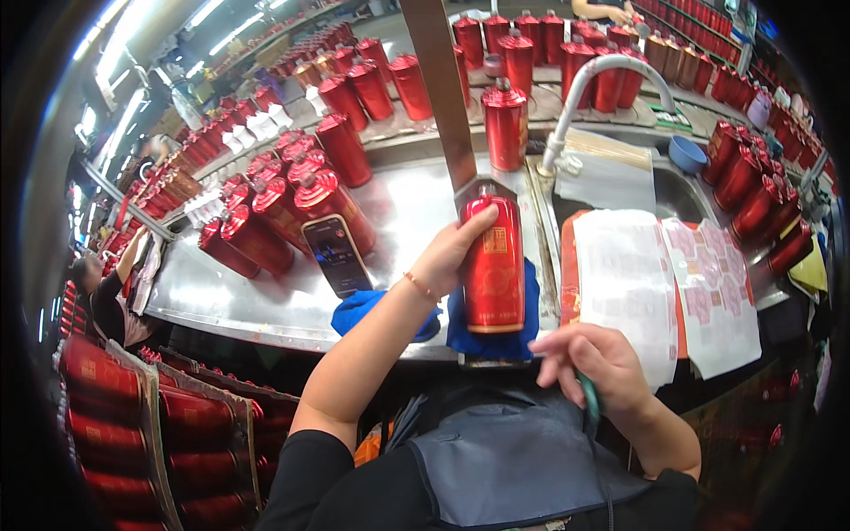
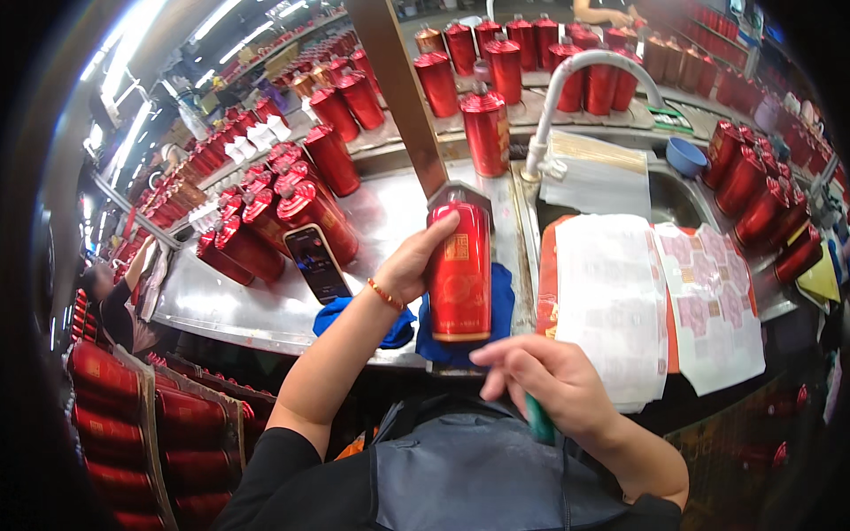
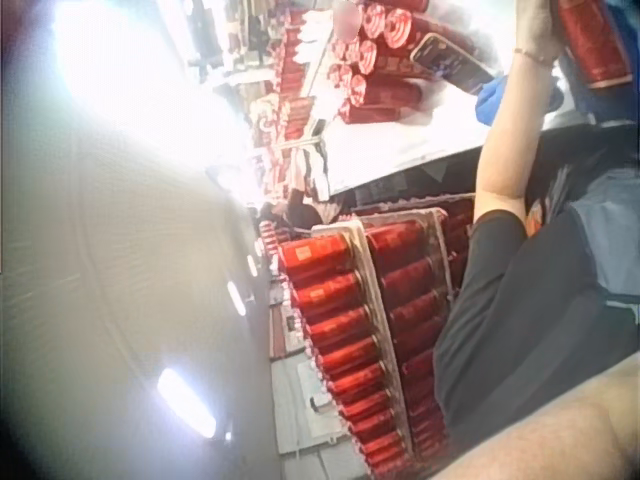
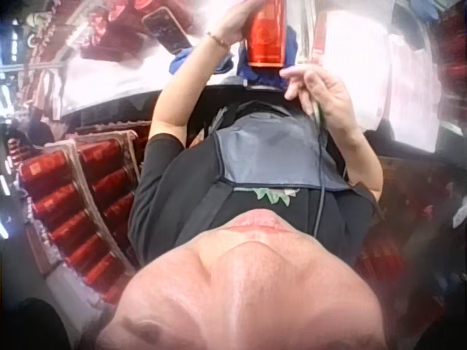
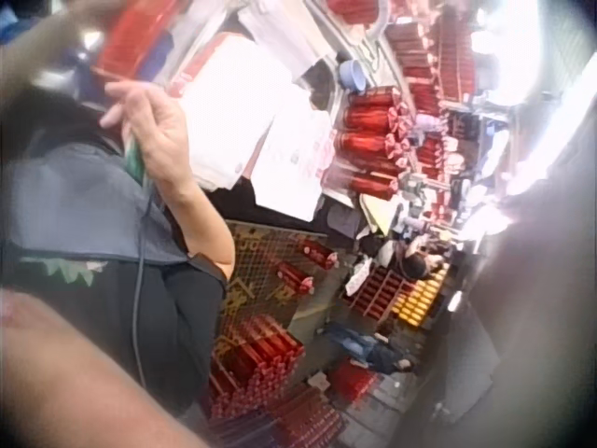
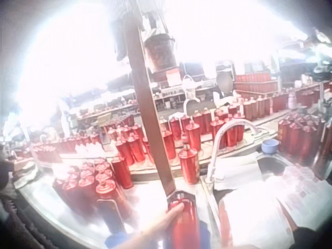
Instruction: The person wipes a red cylindrical can with a green sponge and a blue cloth, rotating it to clean multiple sides. The person places the can on a metal counter and repeats the process with another can.
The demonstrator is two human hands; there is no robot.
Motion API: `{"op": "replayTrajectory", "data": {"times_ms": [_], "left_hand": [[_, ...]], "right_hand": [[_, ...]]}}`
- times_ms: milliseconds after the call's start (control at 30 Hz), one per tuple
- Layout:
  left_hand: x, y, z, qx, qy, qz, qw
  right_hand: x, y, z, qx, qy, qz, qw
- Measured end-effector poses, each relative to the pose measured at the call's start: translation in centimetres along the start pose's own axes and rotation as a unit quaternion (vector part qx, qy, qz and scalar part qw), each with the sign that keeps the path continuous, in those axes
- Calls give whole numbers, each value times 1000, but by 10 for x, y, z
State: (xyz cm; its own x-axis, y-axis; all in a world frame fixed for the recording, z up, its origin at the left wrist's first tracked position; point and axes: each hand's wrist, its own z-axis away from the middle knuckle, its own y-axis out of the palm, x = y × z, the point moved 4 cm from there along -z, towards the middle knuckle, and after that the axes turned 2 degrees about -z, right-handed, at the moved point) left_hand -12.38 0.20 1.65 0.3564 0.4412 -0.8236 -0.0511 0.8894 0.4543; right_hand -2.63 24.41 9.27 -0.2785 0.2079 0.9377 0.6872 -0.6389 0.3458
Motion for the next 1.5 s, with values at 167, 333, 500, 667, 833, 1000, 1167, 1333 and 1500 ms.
{"op": "replayTrajectory", "data": {"times_ms": [167, 333, 500, 667, 833, 1000, 1167, 1333, 1500], "left_hand": [[-32, -4, 60, -11, 78, 32, 996], [-122, -39, 77, -157, 377, -107, 906], [-162, -61, 14, -378, 522, -235, 728], [-172, -74, -67, -412, 552, -255, 679], [-150, -76, -134, -324, 520, -273, 742], [-119, -65, -194, -347, 552, -318, 688], [-102, -57, -205, -346, 553, -322, 686], [-105, -55, -201, -341, 547, -331, 689], [-107, -57, -181, -368, 495, -405, 675]], "right_hand": [[-1, -39, 38, -52, -29, -51, 997], [1, -62, 57, -77, -46, -39, 995], [12, -63, 56, -81, -63, 1, 995], [11, -83, 67, -121, -64, 26, 990], [13, -100, 80, -224, -63, 27, 972], [-35, -176, 101, -153, -95, 8, 984], [-46, -179, 87, -157, -86, 11, 984], [-42, -172, 67, -141, -79, 13, 987], [-45, -166, 54, -130, -70, 16, 989]]}}
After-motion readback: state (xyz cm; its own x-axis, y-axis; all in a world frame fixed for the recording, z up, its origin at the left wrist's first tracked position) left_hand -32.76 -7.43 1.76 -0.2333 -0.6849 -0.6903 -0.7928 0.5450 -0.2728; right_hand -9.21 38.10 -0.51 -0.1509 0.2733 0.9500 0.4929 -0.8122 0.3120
